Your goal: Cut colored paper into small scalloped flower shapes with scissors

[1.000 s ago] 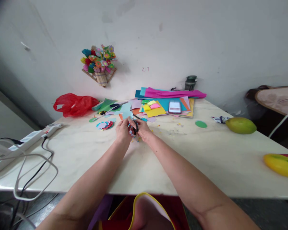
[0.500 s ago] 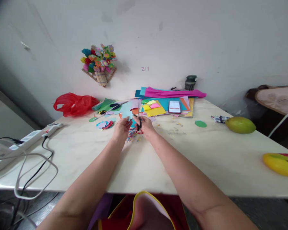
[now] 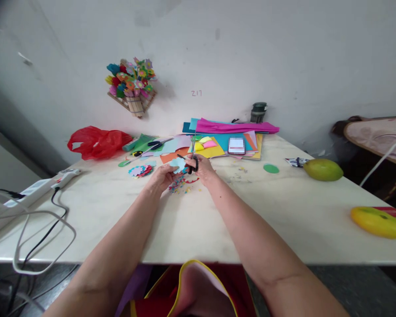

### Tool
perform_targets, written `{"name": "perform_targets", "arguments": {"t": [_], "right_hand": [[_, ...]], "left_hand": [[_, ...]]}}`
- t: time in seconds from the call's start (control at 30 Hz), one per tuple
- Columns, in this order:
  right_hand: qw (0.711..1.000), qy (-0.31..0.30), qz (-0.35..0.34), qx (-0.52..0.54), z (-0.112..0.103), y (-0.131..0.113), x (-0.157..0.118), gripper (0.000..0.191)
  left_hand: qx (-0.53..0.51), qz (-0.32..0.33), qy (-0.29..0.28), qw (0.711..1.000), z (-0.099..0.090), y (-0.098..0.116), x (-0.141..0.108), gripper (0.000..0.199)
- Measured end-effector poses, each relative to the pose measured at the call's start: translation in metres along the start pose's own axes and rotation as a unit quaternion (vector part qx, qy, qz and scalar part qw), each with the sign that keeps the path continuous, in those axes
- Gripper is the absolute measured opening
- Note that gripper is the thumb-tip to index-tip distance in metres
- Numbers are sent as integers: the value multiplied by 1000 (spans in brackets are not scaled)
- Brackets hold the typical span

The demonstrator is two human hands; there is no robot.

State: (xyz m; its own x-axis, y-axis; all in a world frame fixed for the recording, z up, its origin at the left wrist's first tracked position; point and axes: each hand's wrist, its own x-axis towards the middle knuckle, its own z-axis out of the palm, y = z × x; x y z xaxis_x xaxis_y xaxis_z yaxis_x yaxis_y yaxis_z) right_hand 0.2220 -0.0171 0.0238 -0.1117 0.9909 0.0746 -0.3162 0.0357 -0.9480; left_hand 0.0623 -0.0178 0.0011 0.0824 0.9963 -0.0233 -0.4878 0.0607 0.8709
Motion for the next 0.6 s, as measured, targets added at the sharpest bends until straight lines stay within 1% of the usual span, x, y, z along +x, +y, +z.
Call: {"name": "perform_targets", "arguments": {"t": [0.13, 0.27, 0.47, 0.6], "right_hand": [[1000, -6, -15, -6, 1, 1, 1, 40], [999, -2, -26, -26, 0, 3, 5, 36], [996, 8, -48, -73, -1, 5, 7, 31], [996, 0, -53, -75, 0, 3, 6, 31]], "left_hand": [[25, -12, -9, 1000, 1, 1, -1, 20], [48, -12, -15, 999, 4, 3, -3, 20], [74, 7, -14, 997, 3, 7, -5, 26], [83, 18, -9, 996, -1, 9, -4, 32]]}}
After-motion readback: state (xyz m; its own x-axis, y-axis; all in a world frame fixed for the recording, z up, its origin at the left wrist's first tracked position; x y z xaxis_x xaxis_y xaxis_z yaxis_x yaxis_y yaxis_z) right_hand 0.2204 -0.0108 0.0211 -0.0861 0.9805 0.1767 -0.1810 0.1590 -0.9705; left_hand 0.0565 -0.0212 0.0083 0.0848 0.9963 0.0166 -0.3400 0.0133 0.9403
